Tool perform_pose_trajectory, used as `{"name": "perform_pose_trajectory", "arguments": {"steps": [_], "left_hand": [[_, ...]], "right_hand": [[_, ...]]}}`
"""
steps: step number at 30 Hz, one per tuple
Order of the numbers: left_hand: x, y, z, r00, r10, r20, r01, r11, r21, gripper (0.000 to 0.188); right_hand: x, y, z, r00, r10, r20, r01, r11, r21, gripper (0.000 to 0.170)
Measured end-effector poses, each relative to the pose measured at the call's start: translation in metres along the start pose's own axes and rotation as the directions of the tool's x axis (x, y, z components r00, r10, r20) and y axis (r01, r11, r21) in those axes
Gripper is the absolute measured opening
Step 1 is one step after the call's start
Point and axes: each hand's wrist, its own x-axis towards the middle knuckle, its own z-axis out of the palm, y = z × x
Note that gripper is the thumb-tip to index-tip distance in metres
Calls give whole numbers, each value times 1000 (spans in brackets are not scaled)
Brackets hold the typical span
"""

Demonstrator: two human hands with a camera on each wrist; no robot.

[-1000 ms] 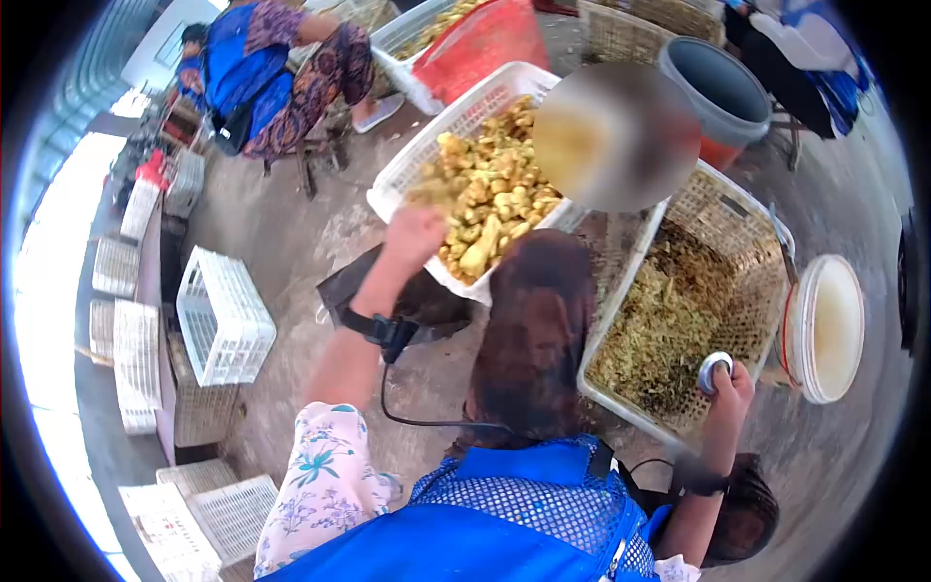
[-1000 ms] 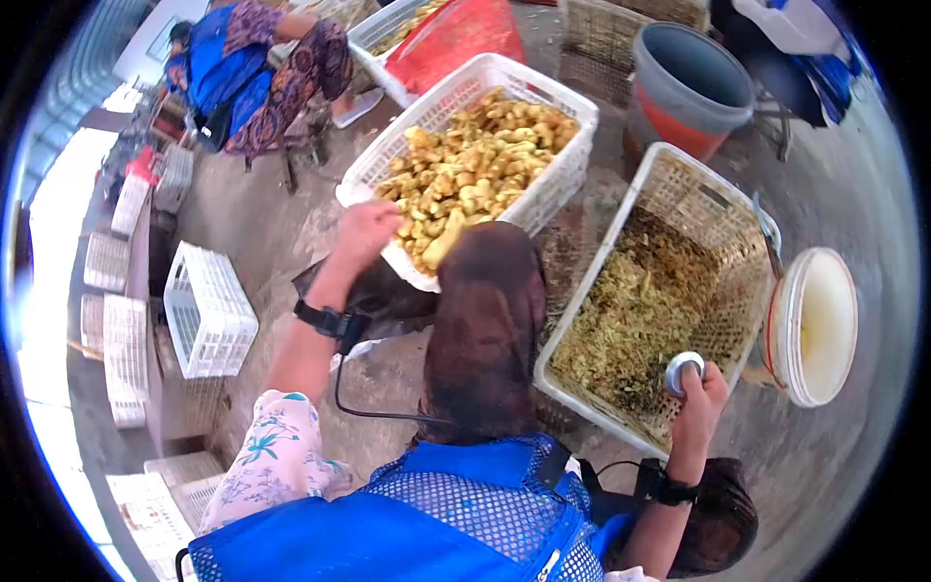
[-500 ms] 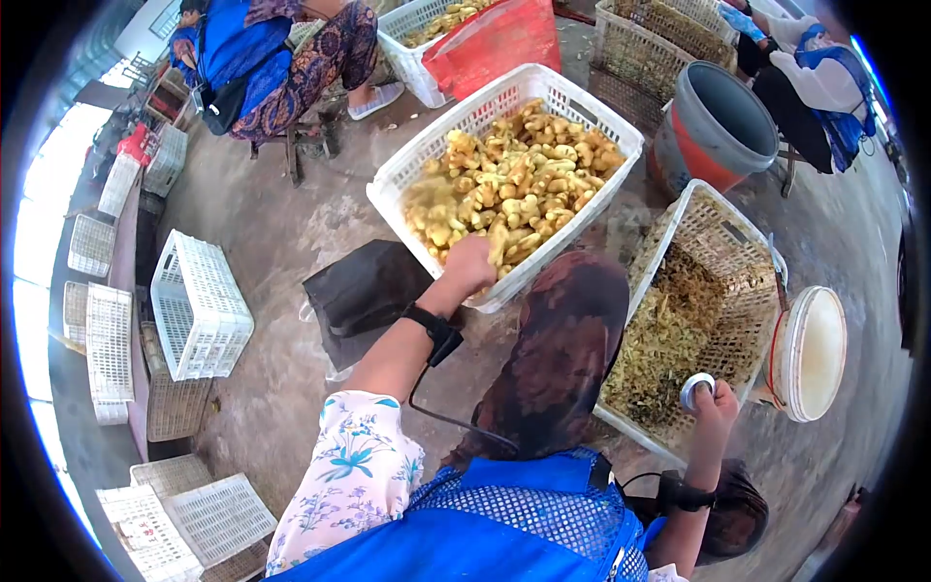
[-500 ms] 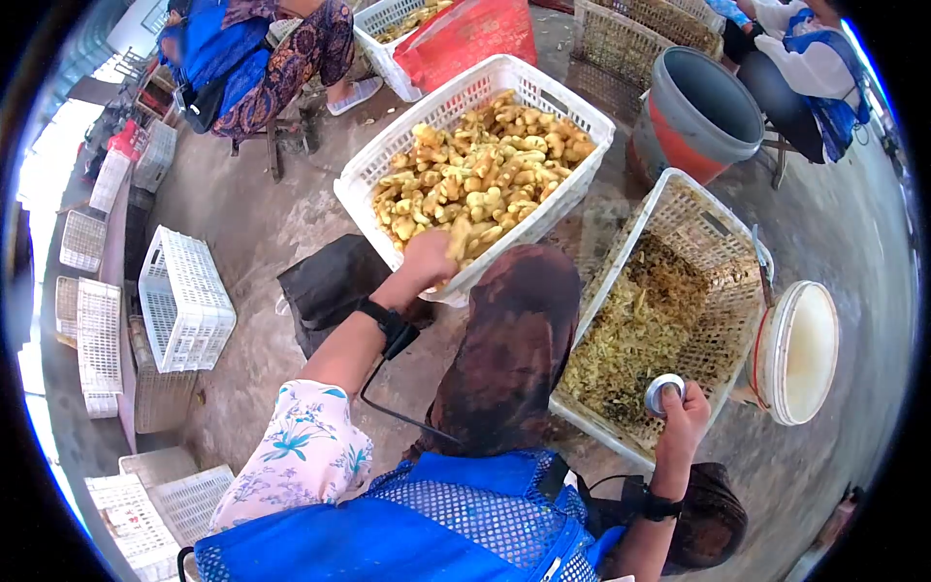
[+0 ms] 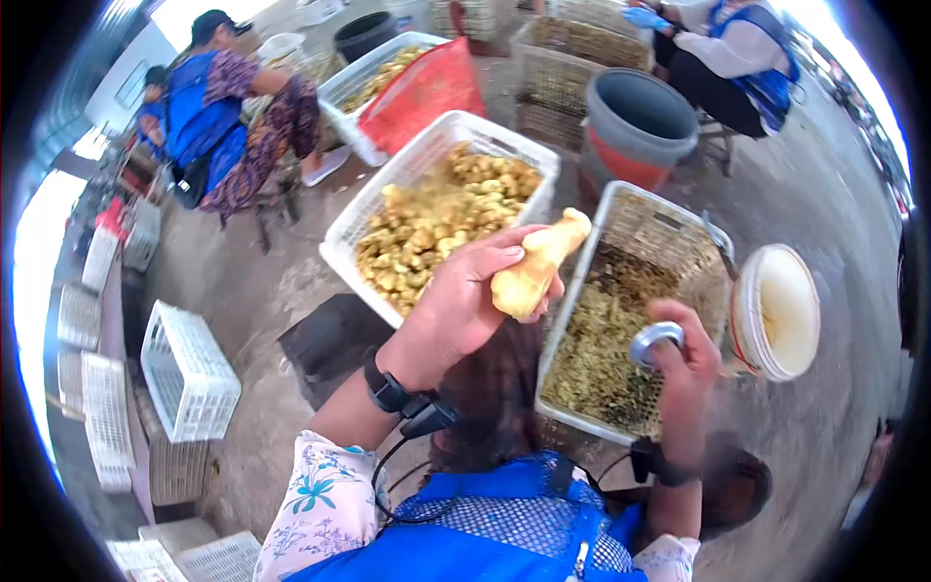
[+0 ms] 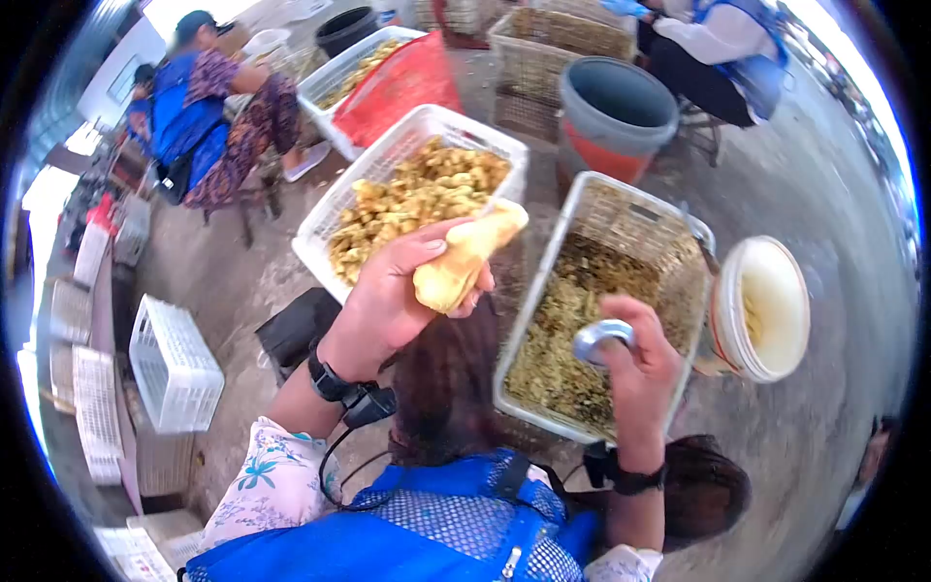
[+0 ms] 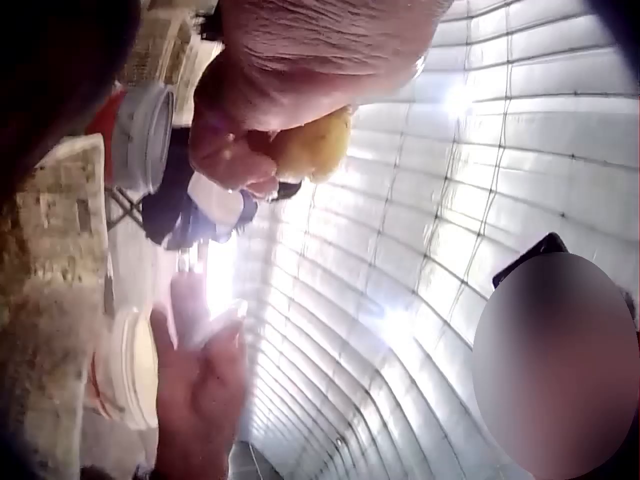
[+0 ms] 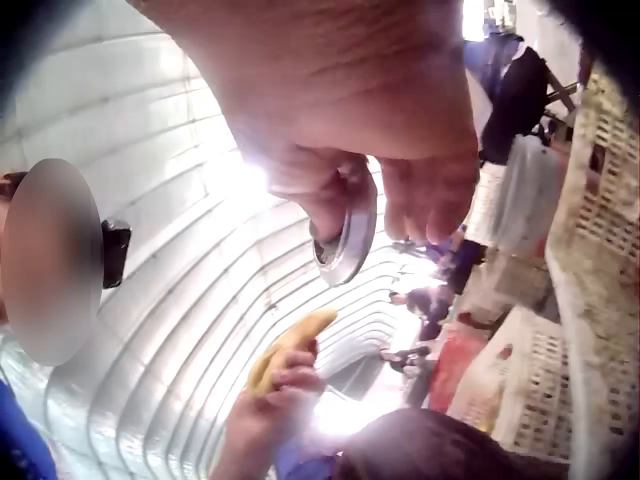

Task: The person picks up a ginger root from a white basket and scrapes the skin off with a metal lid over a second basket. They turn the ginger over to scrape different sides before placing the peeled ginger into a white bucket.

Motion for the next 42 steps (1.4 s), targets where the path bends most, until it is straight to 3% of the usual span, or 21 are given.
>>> {"name": "perform_pose_trajectory", "arguments": {"steps": [1, 3, 4, 6, 9, 10, 13, 14, 17, 18, 21, 22, 25, 26, 29, 30, 33, 37, 38, 40, 42], "left_hand": [[8, -9, 12, 994, -77, 74, 76, 997, 19, 53], [22, -39, 35, 989, -137, 47, 134, 988, 71, 49], [28, -57, 46, 996, -88, 19, 86, 991, 99, 46], [34, -79, 67, 988, -151, -25, 152, 988, 29, 42], [37, -103, 68, 972, -234, -6, 234, 971, 52, 42], [39, -109, 65, 965, -263, -2, 262, 962, 70, 42], [43, -124, 62, 973, -215, 89, 191, 956, 225, 43], [44, -126, 64, 970, -230, 73, 212, 957, 196, 46], [43, -117, 61, 930, -345, 128, 315, 926, 209, 49], [42, -117, 63, 933, -334, 131, 303, 930, 209, 51], [54, -121, 44, 924, -336, 185, 315, 939, 136, 52], [55, -123, 46, 942, -307, 133, 286, 946, 152, 51], [56, -135, 35, 962, -273, 5, 271, 956, 111, 47], [55, -138, 28, 957, -288, 26, 284, 954, 93, 45], [52, -147, 14, 968, -249, 25, 240, 951, 196, 46], [50, -147, 14, 966, -259, -5, 255, 948, 188, 46], [46, -142, 16, 959, -277, -53, 282, 949, 138, 47], [48, -138, 3, 963, -269, -35, 270, 962, 38, 44], [49, -140, -1, 965, -260, -34, 260, 965, 10, 43], [49, -149, -7, 975, -219, -40, 221, 972, 83, 43], [46, -150, -5, 980, -189, -65, 198, 963, 181, 44]], "right_hand": [[3, -8, 1, 994, -108, -9, 107, 993, -44, 25], [10, -6, -2, 941, -336, 44, 337, 941, -27, 24], [9, -7, -2, 933, -359, 19, 359, 933, -31, 21], [8, -5, -8, 916, -400, -3, 398, 912, -101, 17], [-1, 16, -26, 960, -274, -55, 274, 962, -6, 17], [-3, 22, -29, 952, -297, -70, 294, 955, -44, 18], [-9, 23, -43, 979, -205, -8, 203, 975, -91, 18], [-7, 27, -47, 975, -219, -20, 216, 971, -98, 15], [2, 26, -64, 984, 57, -166, -48, 997, 63, 14], [7, 30, -71, 974, 87, -210, -68, 993, 96, 14], [7, 29, -70, 984, 2, -178, 9, 998, 59, 19], [4, 28, -57, 987, -27, -161, 43, 994, 96, 14], [4, 43, -35, 985, -166, -35, 161, 979, -125, 13], [9, 47, -28, 969, -240, -62, 222, 952, -212, 14], [17, 57, -24, 986, -159, -49, 145, 966, -213, 14], [21, 59, -22, 991, -77, -108, 63, 990, -126, 11], [33, 80, -46, 967, 112, -229, -160, 966, -203, 8], [33, 76, -51, 959, 84, -269, -141, 970, -200, 3], [29, 66, -31, 950, 141, -280, -120, 988, 93, 7], [25, 70, -10, 976, -136, -168, 122, 988, -91, 6], [26, 78, -10, 985, -118, -125, 101, 985, -140, 9]]}}
